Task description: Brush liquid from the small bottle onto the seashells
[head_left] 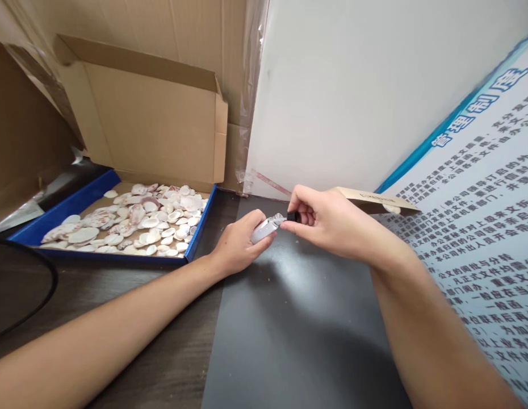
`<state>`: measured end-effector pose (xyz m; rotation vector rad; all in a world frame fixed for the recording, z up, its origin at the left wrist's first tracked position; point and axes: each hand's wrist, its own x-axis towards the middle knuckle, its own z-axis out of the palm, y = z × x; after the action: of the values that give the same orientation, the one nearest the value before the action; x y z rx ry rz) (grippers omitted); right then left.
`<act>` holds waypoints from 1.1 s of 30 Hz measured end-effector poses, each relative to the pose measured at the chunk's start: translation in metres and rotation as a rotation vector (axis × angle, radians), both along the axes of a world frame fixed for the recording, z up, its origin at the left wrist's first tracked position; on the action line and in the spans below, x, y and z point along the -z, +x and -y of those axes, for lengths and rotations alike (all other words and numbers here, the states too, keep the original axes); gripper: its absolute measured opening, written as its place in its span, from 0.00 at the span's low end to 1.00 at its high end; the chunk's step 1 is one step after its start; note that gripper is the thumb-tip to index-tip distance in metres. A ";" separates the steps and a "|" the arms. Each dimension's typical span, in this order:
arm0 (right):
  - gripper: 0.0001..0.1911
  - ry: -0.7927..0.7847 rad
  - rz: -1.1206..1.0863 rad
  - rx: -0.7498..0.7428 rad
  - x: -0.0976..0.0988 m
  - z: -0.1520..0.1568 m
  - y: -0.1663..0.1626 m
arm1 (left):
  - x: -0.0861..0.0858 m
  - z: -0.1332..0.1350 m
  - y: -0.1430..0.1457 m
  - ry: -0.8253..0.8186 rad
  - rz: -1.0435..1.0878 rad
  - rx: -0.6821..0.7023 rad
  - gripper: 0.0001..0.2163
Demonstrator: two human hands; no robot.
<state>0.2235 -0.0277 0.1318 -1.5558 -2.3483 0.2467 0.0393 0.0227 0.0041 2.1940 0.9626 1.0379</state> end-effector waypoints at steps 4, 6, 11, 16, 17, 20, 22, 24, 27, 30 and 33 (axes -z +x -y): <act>0.07 0.055 0.006 -0.031 -0.001 0.002 -0.002 | 0.001 0.000 0.000 -0.009 0.012 0.018 0.12; 0.05 0.086 0.007 -0.054 -0.002 0.003 -0.003 | 0.001 -0.001 0.000 -0.004 0.014 0.019 0.12; 0.05 0.169 -0.034 -0.095 -0.002 0.002 -0.002 | 0.000 -0.001 0.000 -0.004 0.019 0.014 0.12; 0.12 0.164 -0.091 -0.088 0.000 -0.001 -0.002 | -0.001 0.001 0.000 0.023 -0.012 0.019 0.12; 0.12 0.156 -0.094 -0.090 0.001 -0.001 -0.002 | -0.001 0.001 0.000 0.026 -0.019 0.018 0.12; 0.14 0.129 -0.094 -0.093 0.003 -0.003 -0.002 | -0.002 0.002 0.000 0.014 -0.035 0.019 0.12; 0.16 0.115 -0.089 -0.090 0.004 -0.004 -0.002 | -0.002 0.003 -0.001 0.000 -0.048 0.023 0.12; 0.17 0.105 -0.084 -0.080 0.004 -0.004 -0.002 | -0.002 0.003 -0.001 -0.005 -0.063 0.030 0.12; 0.17 0.094 -0.081 -0.061 0.003 -0.004 -0.002 | -0.003 0.003 -0.001 0.005 -0.089 0.043 0.11; 0.15 0.087 -0.068 -0.044 0.003 -0.005 -0.002 | -0.003 0.004 -0.001 0.011 -0.106 0.053 0.11; 0.13 0.089 -0.037 -0.018 0.004 -0.007 0.000 | -0.003 0.004 -0.002 -0.008 -0.097 0.053 0.11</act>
<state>0.2234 -0.0207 0.1279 -1.4772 -2.3131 0.1707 0.0378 0.0191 0.0069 2.2680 0.9438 0.9095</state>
